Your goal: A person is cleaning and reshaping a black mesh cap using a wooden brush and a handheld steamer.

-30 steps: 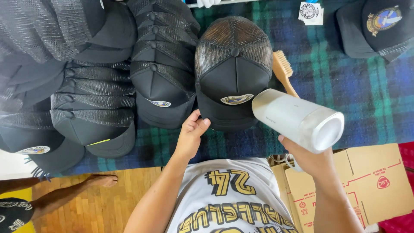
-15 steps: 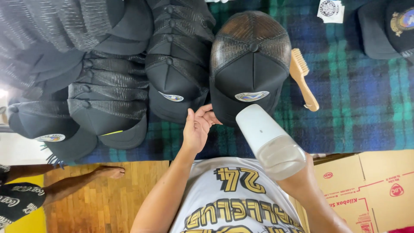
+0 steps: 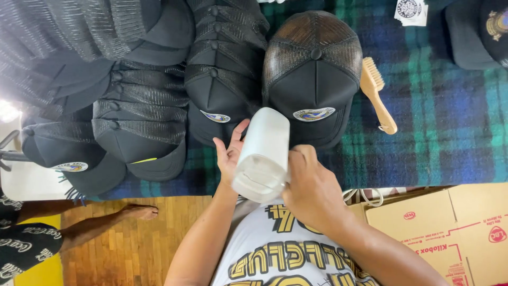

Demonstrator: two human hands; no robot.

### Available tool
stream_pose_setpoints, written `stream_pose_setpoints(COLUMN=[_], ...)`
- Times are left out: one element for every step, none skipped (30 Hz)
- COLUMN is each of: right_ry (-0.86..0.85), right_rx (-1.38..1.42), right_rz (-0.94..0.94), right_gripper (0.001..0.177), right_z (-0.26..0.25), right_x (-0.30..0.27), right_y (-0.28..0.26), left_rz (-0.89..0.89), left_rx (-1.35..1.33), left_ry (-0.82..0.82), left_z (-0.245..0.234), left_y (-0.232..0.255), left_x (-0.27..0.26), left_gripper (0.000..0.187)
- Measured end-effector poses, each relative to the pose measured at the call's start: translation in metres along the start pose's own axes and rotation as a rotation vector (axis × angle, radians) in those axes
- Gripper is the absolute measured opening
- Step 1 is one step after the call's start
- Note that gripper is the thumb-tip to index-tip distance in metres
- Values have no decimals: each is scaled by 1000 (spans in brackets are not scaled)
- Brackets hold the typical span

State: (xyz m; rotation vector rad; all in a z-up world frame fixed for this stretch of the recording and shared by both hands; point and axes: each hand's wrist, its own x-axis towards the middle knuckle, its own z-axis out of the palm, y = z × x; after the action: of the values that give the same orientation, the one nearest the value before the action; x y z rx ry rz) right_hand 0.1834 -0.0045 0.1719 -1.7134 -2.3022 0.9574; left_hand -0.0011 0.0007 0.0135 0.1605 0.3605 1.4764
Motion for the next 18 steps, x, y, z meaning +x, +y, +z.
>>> stream_pose_setpoints(right_ry=[3,41,79,80,72,65,65,41,16,16,30,42,41,-19,-80,-81,-52,-22], right_rx=[0,-31,-62,-61,-68,-75,-76,-71,-67,-68,-69,-69,-69,-65,-61,-61,-21,19], right_rz=[5,-34,-74,-69,-58,-48,-45,-35,-26,-26,-28,-32,-33,51,135,135,131,128], right_gripper=[26,30,35,35,36,38,38,35,33,33,29,26,26,32,38,38,40,44], right_z=[4,8,12,13,13,14,11,7,4,3,2,1,-2,-5,-8,-8,-7,-6], right_x=[3,6,9,8,8,8,4,1,-2,-8,-13,-18,-22,-25,-29,-34,-39,-43], right_y=[-1,-2,-2,-2,-2,-2,0,1,2,7,11,16,19,21,24,32,40,49], left_rz=[-5,10,26,22,29,38,34,-1,-37,-37,-2,33,34,9,-17,-17,-13,-10], left_rx=[-1,43,86,85,102,119,118,78,39,38,59,80,80,101,122,121,176,231], left_ry=[-2,22,46,45,34,22,22,29,35,35,66,98,99,18,-63,-62,-59,-56], left_z=[4,7,11,15,20,24,14,4,-5,0,4,9,3,-3,-9,-11,-13,-15], left_y=[1,1,1,1,1,2,1,1,1,-2,-4,-6,-5,-5,-4,-5,-5,-6], left_x=[2,3,4,4,4,4,4,3,2,2,2,2,4,5,6,6,6,7], left_gripper=[87,88,89,89,89,89,89,90,93,93,88,84,84,81,78,78,77,77])
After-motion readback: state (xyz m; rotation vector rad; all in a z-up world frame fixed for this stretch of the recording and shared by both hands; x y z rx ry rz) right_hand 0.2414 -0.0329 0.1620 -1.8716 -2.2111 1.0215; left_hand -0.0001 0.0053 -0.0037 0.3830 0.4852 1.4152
